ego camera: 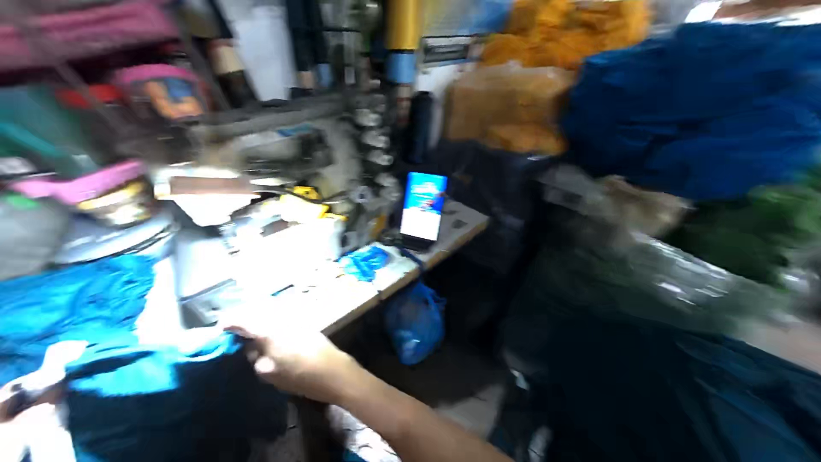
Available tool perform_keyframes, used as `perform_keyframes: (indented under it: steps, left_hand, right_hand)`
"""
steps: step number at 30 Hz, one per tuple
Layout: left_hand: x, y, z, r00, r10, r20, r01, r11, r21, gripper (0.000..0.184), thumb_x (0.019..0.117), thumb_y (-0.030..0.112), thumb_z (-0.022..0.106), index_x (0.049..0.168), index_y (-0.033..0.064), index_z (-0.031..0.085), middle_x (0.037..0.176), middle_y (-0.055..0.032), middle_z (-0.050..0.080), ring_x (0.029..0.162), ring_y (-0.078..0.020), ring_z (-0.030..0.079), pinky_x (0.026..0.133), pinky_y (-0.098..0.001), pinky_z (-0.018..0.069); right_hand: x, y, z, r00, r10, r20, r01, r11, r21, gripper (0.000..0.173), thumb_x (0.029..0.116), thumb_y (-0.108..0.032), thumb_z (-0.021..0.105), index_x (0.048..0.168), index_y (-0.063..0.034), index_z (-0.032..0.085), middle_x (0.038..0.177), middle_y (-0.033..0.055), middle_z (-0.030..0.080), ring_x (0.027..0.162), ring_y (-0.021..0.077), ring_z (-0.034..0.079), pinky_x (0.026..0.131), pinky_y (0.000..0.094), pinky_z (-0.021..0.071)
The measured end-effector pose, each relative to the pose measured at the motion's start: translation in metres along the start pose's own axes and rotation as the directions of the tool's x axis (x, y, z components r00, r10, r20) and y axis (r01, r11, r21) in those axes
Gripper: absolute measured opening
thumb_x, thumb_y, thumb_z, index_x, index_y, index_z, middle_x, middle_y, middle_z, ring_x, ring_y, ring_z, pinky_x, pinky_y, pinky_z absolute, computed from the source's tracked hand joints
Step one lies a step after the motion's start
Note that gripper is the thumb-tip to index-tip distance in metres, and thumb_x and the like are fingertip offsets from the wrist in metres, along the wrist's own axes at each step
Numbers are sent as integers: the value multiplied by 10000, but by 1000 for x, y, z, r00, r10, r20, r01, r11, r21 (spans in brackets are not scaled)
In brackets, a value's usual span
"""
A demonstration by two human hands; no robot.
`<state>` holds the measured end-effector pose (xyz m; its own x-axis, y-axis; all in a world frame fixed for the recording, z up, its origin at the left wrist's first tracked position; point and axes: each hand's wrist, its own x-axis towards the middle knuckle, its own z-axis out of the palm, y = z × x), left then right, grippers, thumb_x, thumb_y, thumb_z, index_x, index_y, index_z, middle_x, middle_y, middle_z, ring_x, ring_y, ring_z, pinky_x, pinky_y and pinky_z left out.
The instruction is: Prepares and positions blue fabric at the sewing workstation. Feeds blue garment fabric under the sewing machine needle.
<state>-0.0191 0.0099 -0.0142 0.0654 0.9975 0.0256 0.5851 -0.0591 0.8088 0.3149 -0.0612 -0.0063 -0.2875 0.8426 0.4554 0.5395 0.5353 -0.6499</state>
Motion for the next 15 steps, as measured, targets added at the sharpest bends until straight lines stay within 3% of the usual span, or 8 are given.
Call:
perform_keyframes:
  steps: [3, 6, 9, 10, 11, 12, 13, 15]
  left_hand:
    - [-15, -10, -7, 991, 114, -63, -124, 977, -176, 412, 991, 22, 502, 1391, -71, 466, 1257, -69, 609, 1105, 8, 597, 969, -205, 511]
    - [-20, 11, -7, 948, 51, -314, -136, 958, -254, 273, 1025, 102, 535, 1277, 1, 568, 1158, 15, 645, 1053, 32, 607, 932, -206, 523]
    - [-2, 28, -13, 901, -96, -422, -54, 943, -329, 408, 1066, 271, 521, 1426, 79, 510, 1306, -47, 607, 1126, -49, 589, 973, -316, 505]
    - [10, 23, -14, 891, -109, -442, -33, 953, -301, 409, 1073, 305, 501, 1425, 96, 498, 1244, -46, 608, 1060, -54, 602, 916, -319, 520]
    - [21, 16, -15, 883, -119, -453, -4, 965, -261, 427, 1077, 314, 500, 1437, 85, 493, 1259, -92, 613, 1082, -120, 614, 931, -382, 522]
    - [29, 10, -14, 883, -130, -450, 32, 975, -220, 457, 1082, 294, 506, 1457, 33, 482, 1338, -191, 592, 1188, -260, 594, 1005, -513, 474]
    - [35, 3, -14, 894, -134, -427, 73, 985, -156, 470, 1090, 278, 496, 1459, -13, 471, 1393, -263, 552, 1273, -371, 550, 1053, -608, 418]
    - [46, -11, -17, 917, -105, -384, 103, 994, -27, 468, 1099, 260, 477, 1447, -53, 470, 1406, -309, 529, 1302, -442, 522, 1066, -654, 388]
  right_hand:
    - [4, -16, -1, 1000, 28, -10, -28, 1000, 0, 338, 961, 8, 548, 1256, -53, 701, 1195, 127, 704, 1128, 241, 666, 1000, 411, 526]
    - [36, -44, 7, 978, -124, -169, 116, 992, -56, 265, 936, 6, 603, 1155, -83, 722, 1031, 95, 677, 911, 189, 681, 761, 338, 595]
    - [89, -58, 19, 956, -237, -175, 216, 967, -132, 291, 933, 4, 641, 1190, -119, 697, 1165, 104, 630, 893, 224, 684, 661, 389, 599]
    - [112, -52, 26, 950, -274, -152, 248, 954, -168, 314, 929, 22, 626, 1208, -109, 691, 1232, 137, 613, 885, 266, 690, 650, 428, 601]
    - [135, -43, 31, 963, -259, -74, 240, 950, -199, 378, 941, 28, 605, 1286, -113, 668, 1377, 166, 564, 962, 311, 694, 717, 467, 610]
    - [154, -33, 33, 982, -181, 50, 188, 956, -224, 477, 949, 35, 579, 1393, -136, 613, 1519, 174, 469, 1086, 354, 665, 815, 508, 590]
    - [170, -23, 33, 983, -90, 161, 128, 961, -247, 551, 949, 40, 568, 1464, -155, 556, 1584, 174, 398, 1204, 379, 612, 907, 536, 551]
    - [183, -6, 27, 974, -59, 219, 115, 961, -252, 556, 938, 50, 572, 1465, -126, 547, 1560, 180, 430, 1286, 350, 575, 1011, 508, 515]
